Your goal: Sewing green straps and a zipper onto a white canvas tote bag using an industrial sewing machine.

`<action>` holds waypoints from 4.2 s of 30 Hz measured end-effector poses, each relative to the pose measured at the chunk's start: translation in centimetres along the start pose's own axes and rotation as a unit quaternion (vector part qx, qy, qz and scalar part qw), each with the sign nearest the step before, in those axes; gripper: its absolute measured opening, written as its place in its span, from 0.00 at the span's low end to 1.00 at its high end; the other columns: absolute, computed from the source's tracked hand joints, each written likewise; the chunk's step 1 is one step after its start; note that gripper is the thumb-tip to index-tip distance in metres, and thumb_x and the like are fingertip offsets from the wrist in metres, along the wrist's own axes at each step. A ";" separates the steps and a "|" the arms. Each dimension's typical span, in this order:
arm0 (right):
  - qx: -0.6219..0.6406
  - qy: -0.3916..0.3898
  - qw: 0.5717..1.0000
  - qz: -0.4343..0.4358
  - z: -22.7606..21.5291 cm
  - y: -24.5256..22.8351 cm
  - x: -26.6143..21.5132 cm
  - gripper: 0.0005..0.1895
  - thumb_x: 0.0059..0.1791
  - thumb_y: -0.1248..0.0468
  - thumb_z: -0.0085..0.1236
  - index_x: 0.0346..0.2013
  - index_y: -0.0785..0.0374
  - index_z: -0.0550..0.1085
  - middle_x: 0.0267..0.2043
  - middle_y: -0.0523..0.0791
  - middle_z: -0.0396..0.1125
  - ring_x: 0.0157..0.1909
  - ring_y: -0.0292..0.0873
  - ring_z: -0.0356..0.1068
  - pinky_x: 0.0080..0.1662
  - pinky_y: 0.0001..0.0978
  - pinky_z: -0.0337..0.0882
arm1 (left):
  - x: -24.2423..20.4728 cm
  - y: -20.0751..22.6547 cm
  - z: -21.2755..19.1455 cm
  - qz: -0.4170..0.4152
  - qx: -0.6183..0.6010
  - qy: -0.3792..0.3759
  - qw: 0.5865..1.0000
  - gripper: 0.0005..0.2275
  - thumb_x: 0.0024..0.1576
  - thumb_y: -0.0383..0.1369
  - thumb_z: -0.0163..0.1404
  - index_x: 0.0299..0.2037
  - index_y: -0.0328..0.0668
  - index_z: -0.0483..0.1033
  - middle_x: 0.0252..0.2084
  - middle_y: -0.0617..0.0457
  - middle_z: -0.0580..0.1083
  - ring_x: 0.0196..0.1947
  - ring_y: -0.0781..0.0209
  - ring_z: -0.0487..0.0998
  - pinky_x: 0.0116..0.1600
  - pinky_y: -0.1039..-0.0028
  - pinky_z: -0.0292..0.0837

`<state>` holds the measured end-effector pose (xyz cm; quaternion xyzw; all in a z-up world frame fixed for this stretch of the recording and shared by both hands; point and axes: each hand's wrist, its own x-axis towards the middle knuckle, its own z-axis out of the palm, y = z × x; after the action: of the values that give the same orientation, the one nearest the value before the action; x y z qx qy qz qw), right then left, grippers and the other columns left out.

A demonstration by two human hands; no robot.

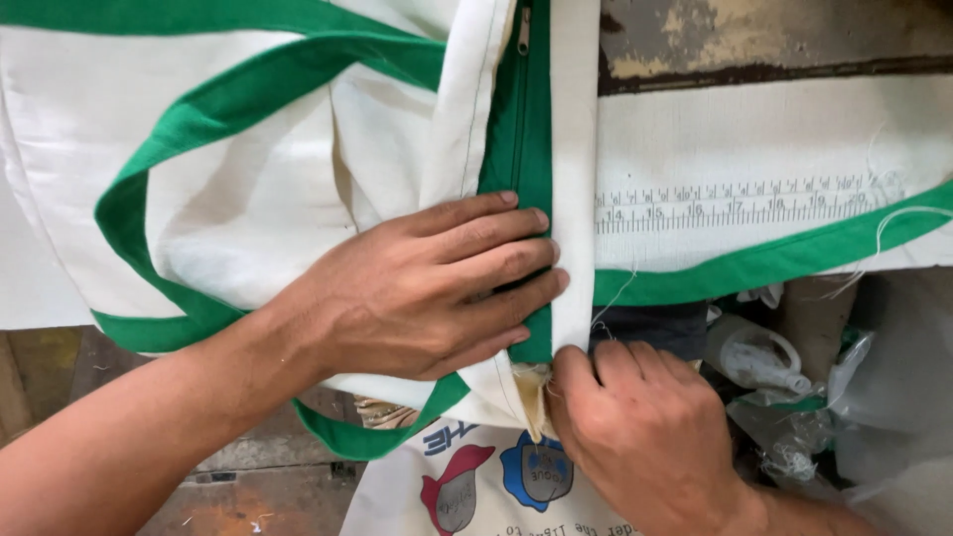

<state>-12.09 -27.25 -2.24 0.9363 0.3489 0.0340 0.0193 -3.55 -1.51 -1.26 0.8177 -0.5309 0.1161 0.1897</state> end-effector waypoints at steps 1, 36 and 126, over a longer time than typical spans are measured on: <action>0.028 -0.002 0.999 0.016 -0.1 0.1 -0.1 0.19 0.57 0.56 0.58 0.23 0.49 0.66 0.22 0.41 0.57 0.24 0.47 0.63 0.30 0.43 0.66 | -0.2 0.0 0.0 -0.006 -0.019 -0.005 1.000 0.16 0.72 0.39 0.56 0.61 0.35 0.81 0.60 0.43 0.77 0.64 0.44 0.79 0.74 0.52 0.74; -0.004 -0.082 0.996 -0.016 -0.3 0.7 1.0 0.14 0.52 0.55 0.59 0.23 0.46 0.68 0.20 0.40 0.62 0.21 0.46 0.67 0.24 0.42 0.67 | -0.4 -3.1 0.2 -0.058 0.063 -0.037 0.996 0.23 0.76 0.42 0.44 0.73 0.33 0.74 0.74 0.35 0.73 0.75 0.39 0.71 0.83 0.54 0.56; 0.328 -0.151 0.816 0.451 -6.6 -0.1 -0.1 0.20 0.51 0.42 0.66 0.36 0.55 0.83 0.25 0.42 0.79 0.30 0.35 0.75 0.38 0.35 0.69 | 1.3 15.5 -3.4 0.078 0.088 -0.167 0.979 0.11 0.64 0.35 0.48 0.44 0.52 0.87 0.37 0.51 0.79 0.31 0.49 0.81 0.49 0.58 0.72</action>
<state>-12.75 -27.13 4.37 0.9330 -0.1295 -0.2198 -0.2539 -17.11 -6.77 5.19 0.7949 -0.6053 0.0388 0.0164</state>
